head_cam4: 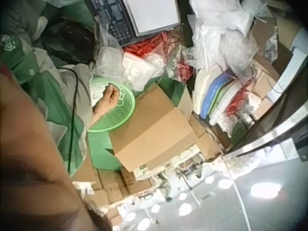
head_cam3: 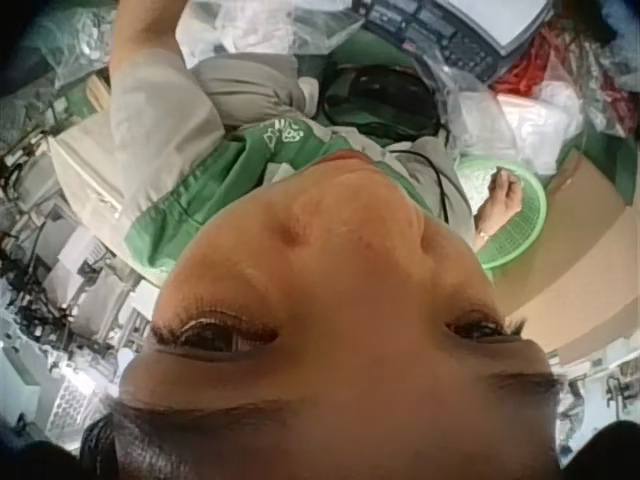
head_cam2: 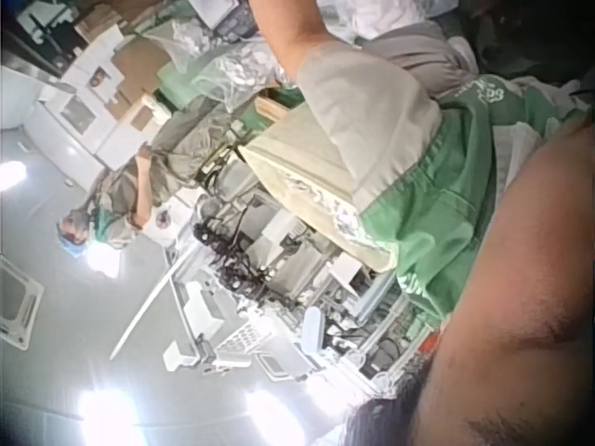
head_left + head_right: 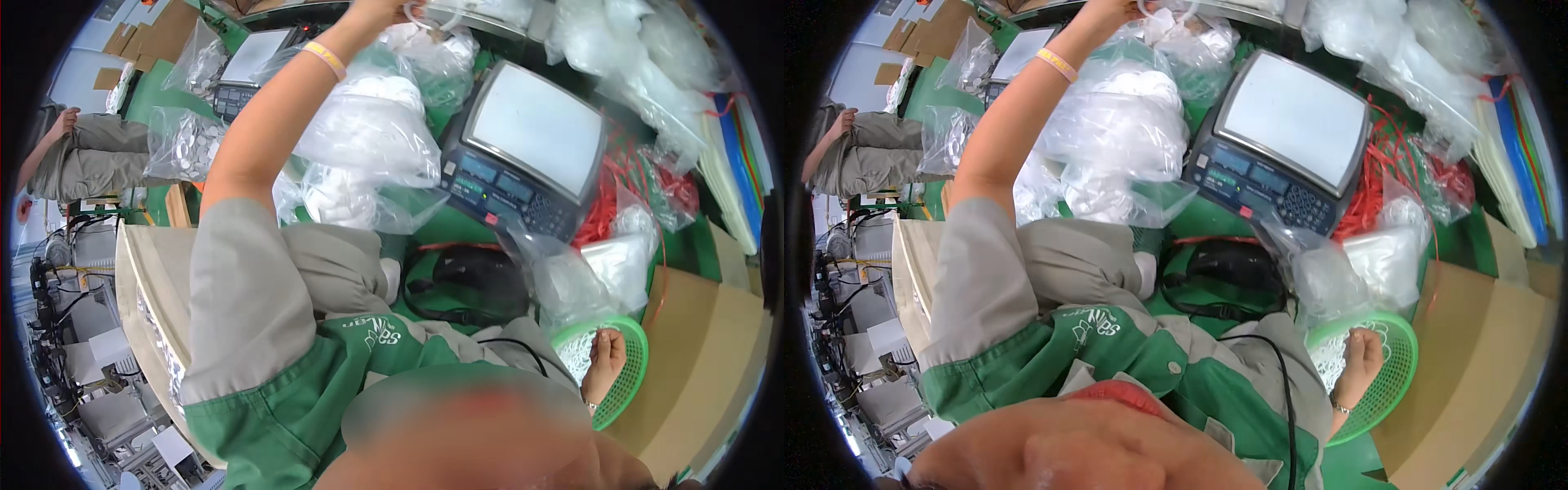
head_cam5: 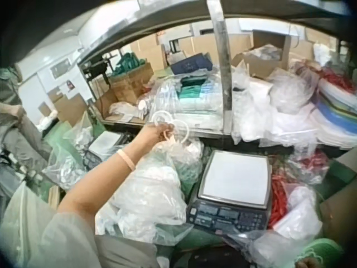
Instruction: Weighing white rubber rings on a digital scale and placing them into plastic bags for packaging.
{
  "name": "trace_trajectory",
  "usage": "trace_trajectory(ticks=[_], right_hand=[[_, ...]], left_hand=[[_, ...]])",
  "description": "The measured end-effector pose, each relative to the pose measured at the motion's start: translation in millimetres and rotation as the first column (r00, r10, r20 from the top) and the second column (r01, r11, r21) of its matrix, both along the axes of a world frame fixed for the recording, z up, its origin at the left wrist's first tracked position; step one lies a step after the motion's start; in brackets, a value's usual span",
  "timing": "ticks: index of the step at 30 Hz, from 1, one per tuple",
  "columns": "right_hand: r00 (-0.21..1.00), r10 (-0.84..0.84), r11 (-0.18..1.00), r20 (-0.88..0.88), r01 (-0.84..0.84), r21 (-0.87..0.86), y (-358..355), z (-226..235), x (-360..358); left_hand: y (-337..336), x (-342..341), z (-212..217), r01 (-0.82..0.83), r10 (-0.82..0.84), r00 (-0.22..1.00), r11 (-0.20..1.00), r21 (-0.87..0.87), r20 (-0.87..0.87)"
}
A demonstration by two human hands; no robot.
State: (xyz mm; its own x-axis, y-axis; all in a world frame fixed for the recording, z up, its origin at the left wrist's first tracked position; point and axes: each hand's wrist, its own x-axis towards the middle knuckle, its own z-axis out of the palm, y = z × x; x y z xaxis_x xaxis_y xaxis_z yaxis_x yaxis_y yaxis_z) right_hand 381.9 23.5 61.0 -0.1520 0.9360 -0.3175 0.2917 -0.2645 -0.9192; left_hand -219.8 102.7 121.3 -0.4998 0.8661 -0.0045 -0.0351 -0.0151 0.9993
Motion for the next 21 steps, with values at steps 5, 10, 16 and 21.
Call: trace_trajectory(ticks=[5,10,16,21], right_hand=[[0.998,-0.061,0.995,-0.013,0.062,0.072,13.1,-0.1,-17.3],[0.989,-0.131,0.984,0.063,0.122,0.126,31.8,4.6,-41.7],[0.988,-0.097,0.988,0.118,0.081,0.133,47.2,-5.3,-51.9],[0.987,-0.083,0.988,0.134,0.064,0.141,55.7,-8.4,-57.6]], left_hand=[[9.8,-121.8,-15.3,-0.244,0.242,0.967,0.969,-0.025,-0.075],[3.0,-207.9,-35.5,-0.402,0.375,0.872,0.915,-0.024,-0.315],[34.0,-249.1,-72.4,-0.614,0.398,0.166,0.758,0.221,-0.902],[48.8,-311.7,-106.0,-0.6,-0.234,-0.286,0.8,-0.017,-0.929]])
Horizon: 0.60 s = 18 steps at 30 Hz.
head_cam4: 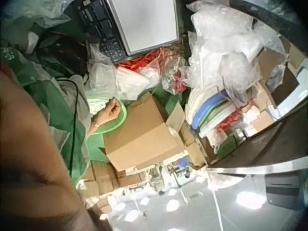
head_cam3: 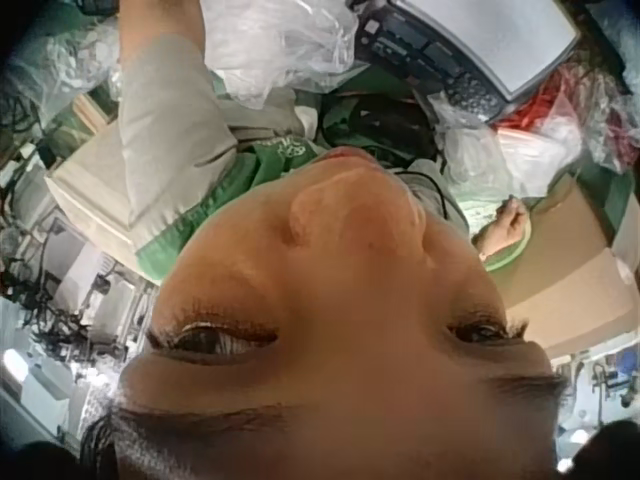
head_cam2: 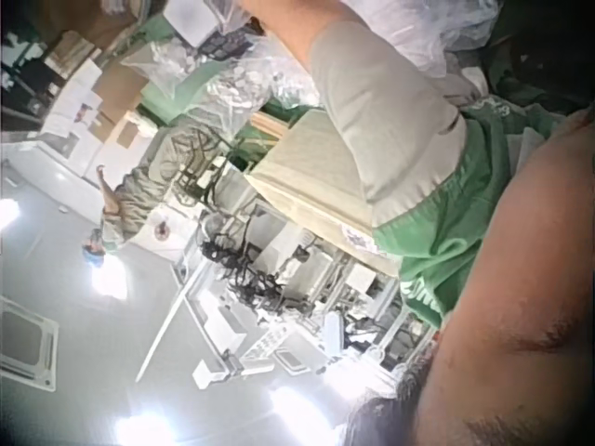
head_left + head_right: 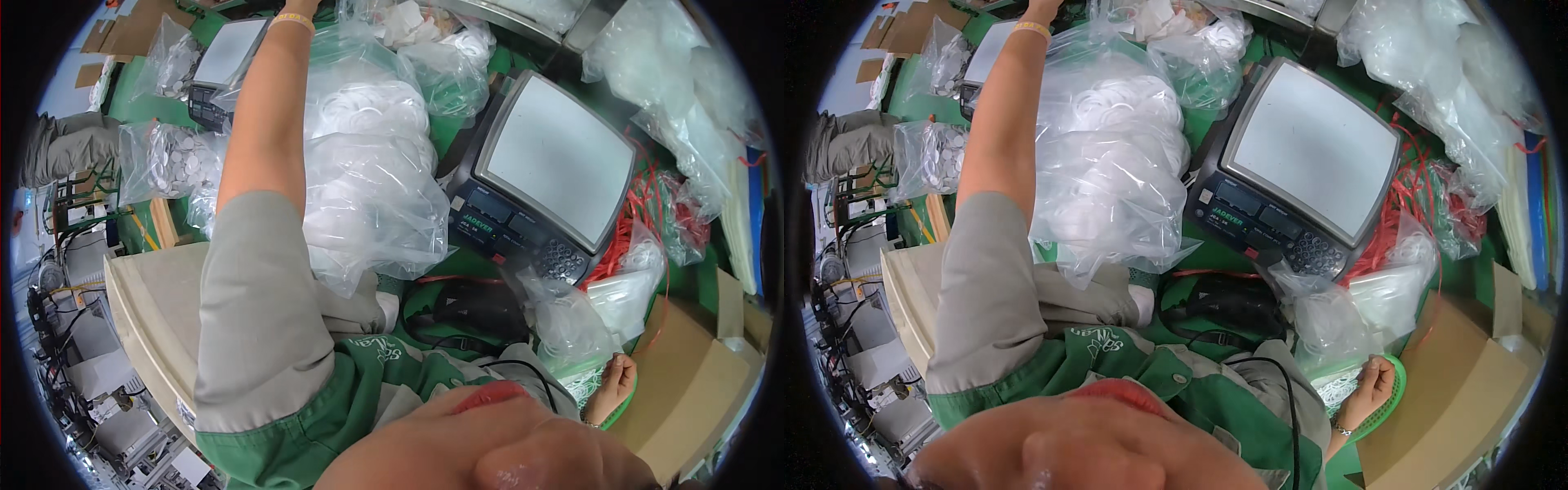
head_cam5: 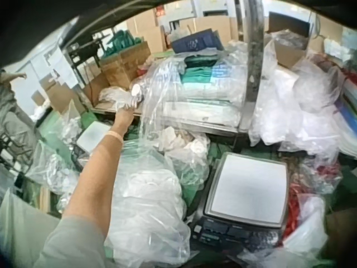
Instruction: Weighing white rubber rings on a digital scale and placing them into plastic bags for packaging.
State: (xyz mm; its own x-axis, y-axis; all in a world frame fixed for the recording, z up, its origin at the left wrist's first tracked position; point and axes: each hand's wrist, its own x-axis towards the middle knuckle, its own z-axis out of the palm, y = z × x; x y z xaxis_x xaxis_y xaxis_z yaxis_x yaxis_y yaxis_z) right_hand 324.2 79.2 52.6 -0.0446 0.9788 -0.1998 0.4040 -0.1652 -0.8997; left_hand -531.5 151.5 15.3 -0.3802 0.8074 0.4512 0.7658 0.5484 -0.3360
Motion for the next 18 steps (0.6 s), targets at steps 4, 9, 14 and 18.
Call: trace_trajectory(ticks=[4,9,14,18], right_hand=[[0.995,-0.085,0.996,0.05,0.083,0.034,-2.6,4.3,-2.8],[0.998,-0.057,0.998,-0.008,0.058,0.038,-0.2,2.9,-0.6],[0.995,-0.105,0.994,0.0,0.104,0.038,-8.1,3.4,7.6],[0.994,-0.111,0.993,-0.002,0.111,0.03,-13.6,3.6,12.1]], left_hand=[[30.7,101.2,10.2,-0.315,-0.508,0.304,0.744,0.589,0.806],[10.3,170.3,41.6,0.195,-0.182,0.4,0.975,0.111,0.898],[1.3,242.9,-10.0,0.469,0.34,0.368,0.736,-0.488,0.866],[15.4,260.5,-71.4,0.359,0.422,0.309,0.778,-0.515,0.852]])
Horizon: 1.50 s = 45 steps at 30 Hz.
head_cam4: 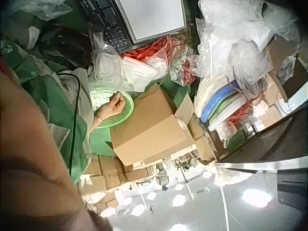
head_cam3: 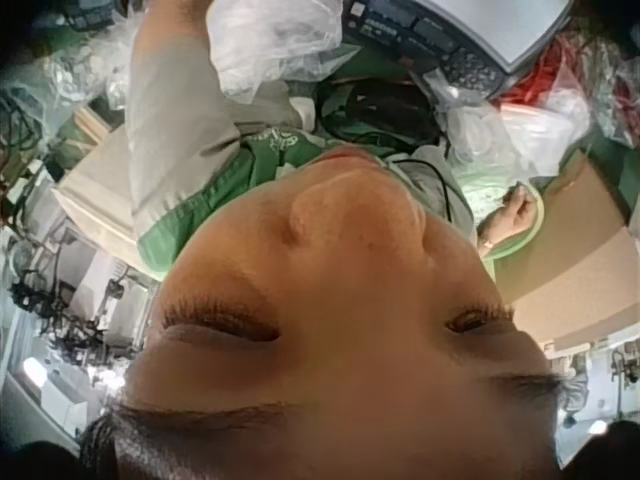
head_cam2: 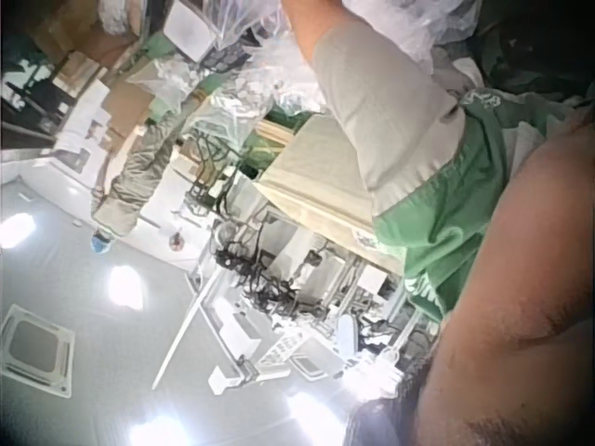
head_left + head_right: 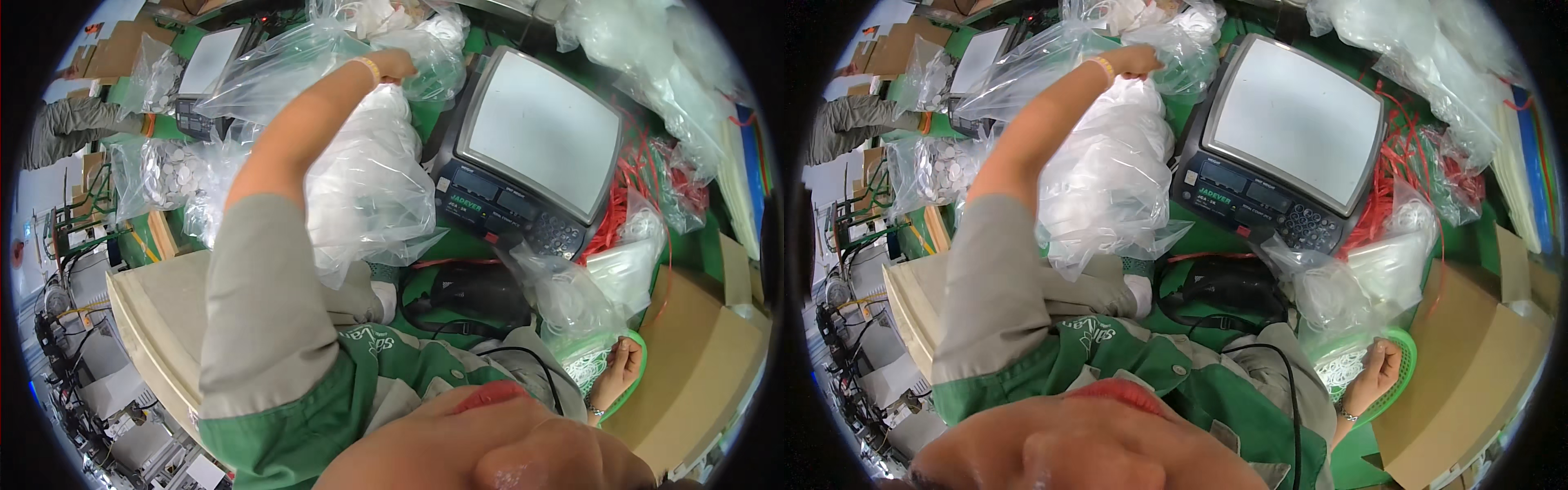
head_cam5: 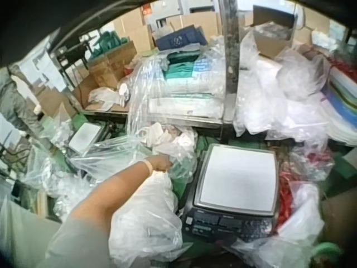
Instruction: Weighing white rubber rings on a digital scale and placing them into plastic bags for packaging.
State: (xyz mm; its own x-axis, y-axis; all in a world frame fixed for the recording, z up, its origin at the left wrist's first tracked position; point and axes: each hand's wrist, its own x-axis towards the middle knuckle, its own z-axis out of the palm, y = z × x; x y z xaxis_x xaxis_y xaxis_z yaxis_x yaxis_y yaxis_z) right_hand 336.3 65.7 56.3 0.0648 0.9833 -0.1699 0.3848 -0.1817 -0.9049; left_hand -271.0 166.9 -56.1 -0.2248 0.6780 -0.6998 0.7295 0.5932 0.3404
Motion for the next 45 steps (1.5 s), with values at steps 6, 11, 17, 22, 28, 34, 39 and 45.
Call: trace_trajectory(ticks=[6,11,17,22,28,34,39,45], right_hand=[[0.997,-0.031,0.998,-0.072,0.035,0.044,-21.1,7.5,24.6],[0.992,-0.109,0.988,-0.068,0.116,0.104,-39.0,10.9,35.8],[0.978,-0.115,0.986,-0.172,0.134,0.103,-47.5,8.2,54.5],[0.973,-0.132,0.987,-0.19,0.148,0.07,-50.8,2.8,62.9],[0.973,-0.197,0.98,-0.119,0.199,0.003,-51.1,-1.5,66.1],[0.988,-0.136,0.991,-0.078,0.135,-0.012,-53.6,0.0,65.2],[0.972,-0.224,0.974,0.063,0.223,0.027,-63.1,-11.8,85.3],[0.933,-0.325,0.932,-0.155,0.344,0.118,-55.9,-32.2,100.9]], left_hand=[[26.2,-24.8,-71.2,-0.124,0.163,0.983,0.931,0.343,-0.085],[7.1,-3.9,-25.9,0.094,0.018,0.95,0.936,0.34,-0.313],[-10.1,-11.7,-10.0,0.203,-0.072,0.937,0.909,0.364,-0.343],[-5.9,12.1,2.8,0.095,-0.028,0.977,0.944,0.315,-0.211],[-0.5,22.1,-29.7,-0.028,0.105,0.964,0.954,0.3,-0.245],[2.2,-52.8,-89.8,0.192,-0.05,0.907,0.933,0.304,-0.419],[7.0,10.2,-34.6,-0.202,0.195,0.979,0.931,0.304,0.053],[-7.1,69.1,68.2,0.321,-0.207,0.947,0.677,0.662,-0.247]])
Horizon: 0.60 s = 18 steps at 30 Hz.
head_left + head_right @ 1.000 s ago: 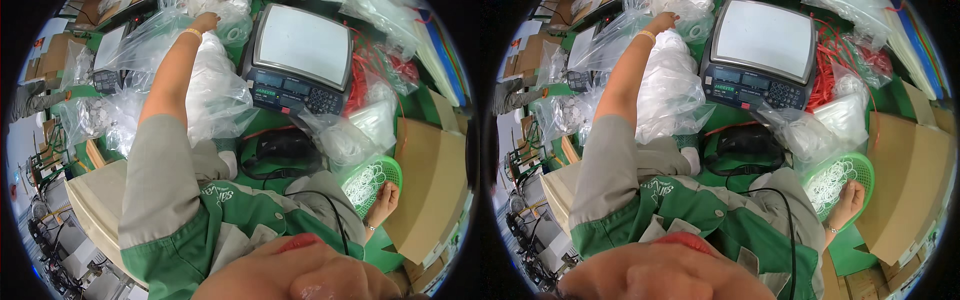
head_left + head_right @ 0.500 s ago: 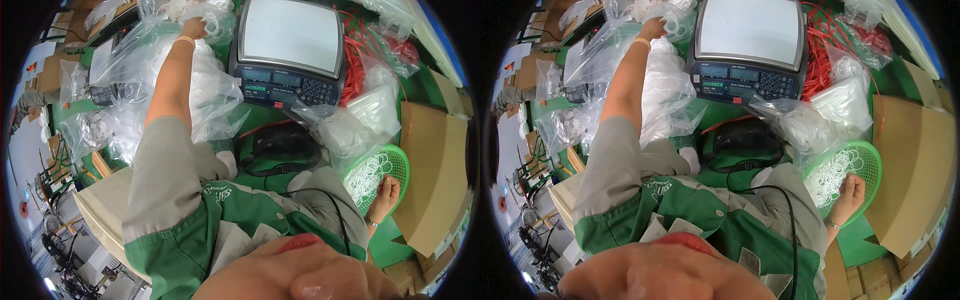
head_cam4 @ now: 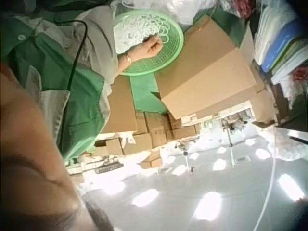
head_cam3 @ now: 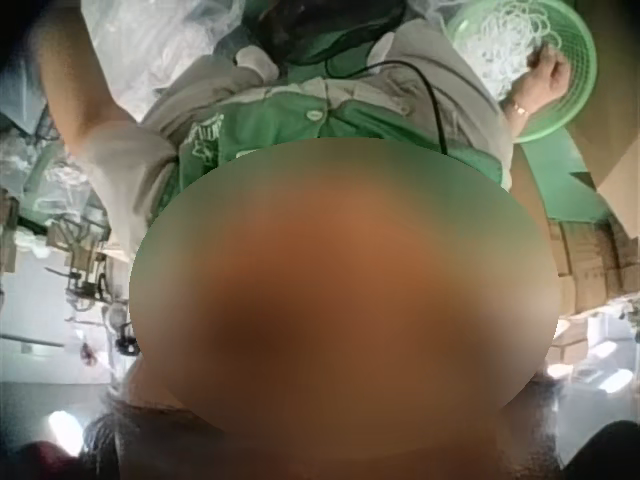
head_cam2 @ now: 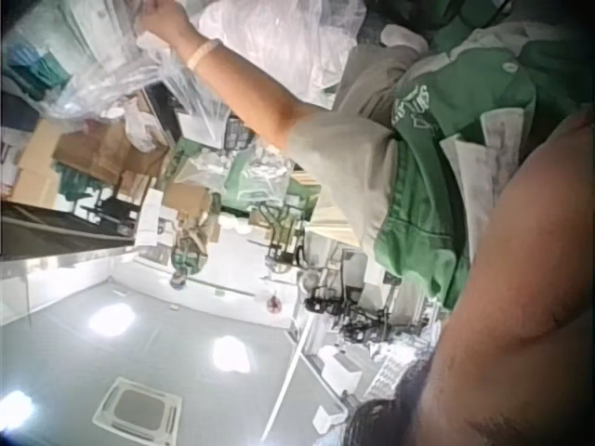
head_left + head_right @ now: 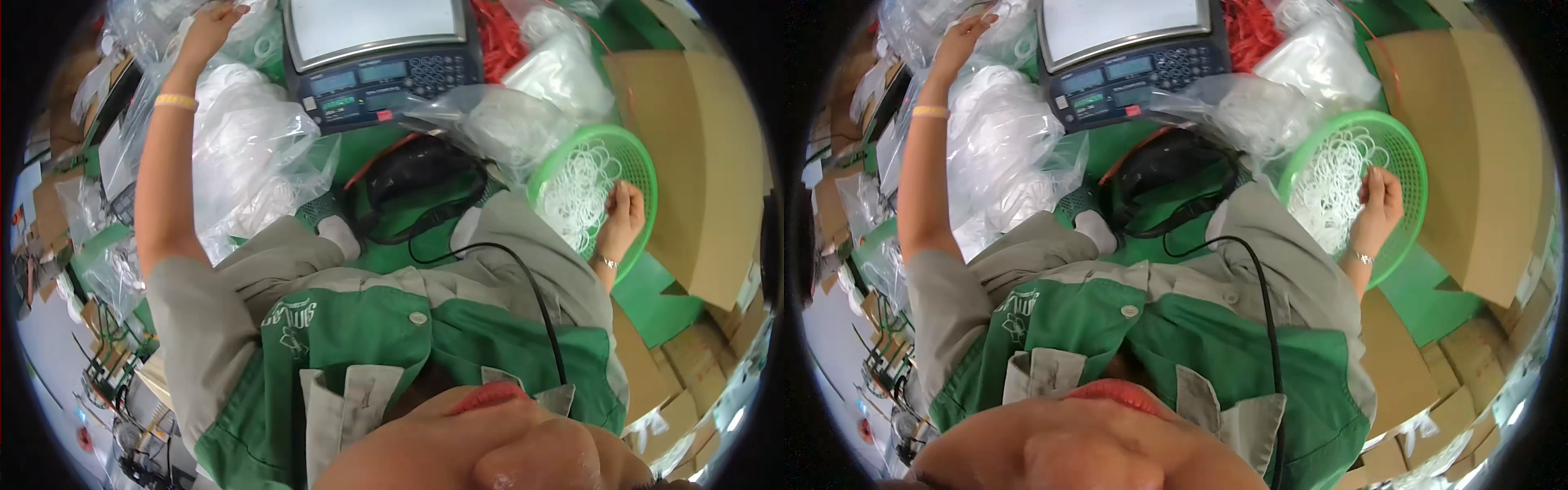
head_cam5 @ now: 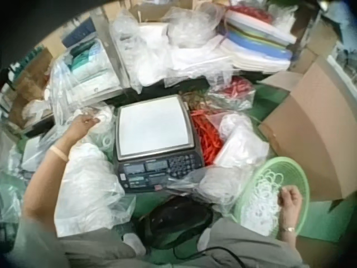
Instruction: Weighing white rubber rings on a digital scale and placing them into plastic bags for packaging.
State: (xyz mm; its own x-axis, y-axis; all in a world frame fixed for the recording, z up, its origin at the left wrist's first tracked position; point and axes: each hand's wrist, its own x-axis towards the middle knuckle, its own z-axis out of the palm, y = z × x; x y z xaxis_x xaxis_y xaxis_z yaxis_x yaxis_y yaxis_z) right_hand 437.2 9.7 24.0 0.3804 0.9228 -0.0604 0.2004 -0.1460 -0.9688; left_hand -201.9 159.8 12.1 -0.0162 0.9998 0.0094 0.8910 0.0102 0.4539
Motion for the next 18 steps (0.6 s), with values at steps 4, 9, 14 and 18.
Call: trace_trajectory(ticks=[4,9,14,18], right_hand=[[0.992,-0.07,0.995,-0.105,0.077,0.061,-1.5,-35.1,27.6],[0.966,-0.251,0.966,0.057,0.254,-0.046,-20.3,-92.4,77.0],[0.886,-0.166,0.917,0.433,0.3,-0.261,-38.2,-178.1,157.0],[0.9,-0.05,0.863,0.433,0.257,-0.434,-49.5,-187.1,179.3]], left_hand=[[-36.5,161.3,100.3,0.075,-0.013,0.902,0.989,-0.126,0.432],[-77.4,315.3,118.3,0.485,-0.27,0.667,0.865,-0.13,0.695],[-98.4,416.0,81.4,0.623,-0.493,0.687,0.778,-0.083,0.535],[-112.0,441.7,39.7,0.612,-0.618,0.784,0.785,-0.097,-0.053]])
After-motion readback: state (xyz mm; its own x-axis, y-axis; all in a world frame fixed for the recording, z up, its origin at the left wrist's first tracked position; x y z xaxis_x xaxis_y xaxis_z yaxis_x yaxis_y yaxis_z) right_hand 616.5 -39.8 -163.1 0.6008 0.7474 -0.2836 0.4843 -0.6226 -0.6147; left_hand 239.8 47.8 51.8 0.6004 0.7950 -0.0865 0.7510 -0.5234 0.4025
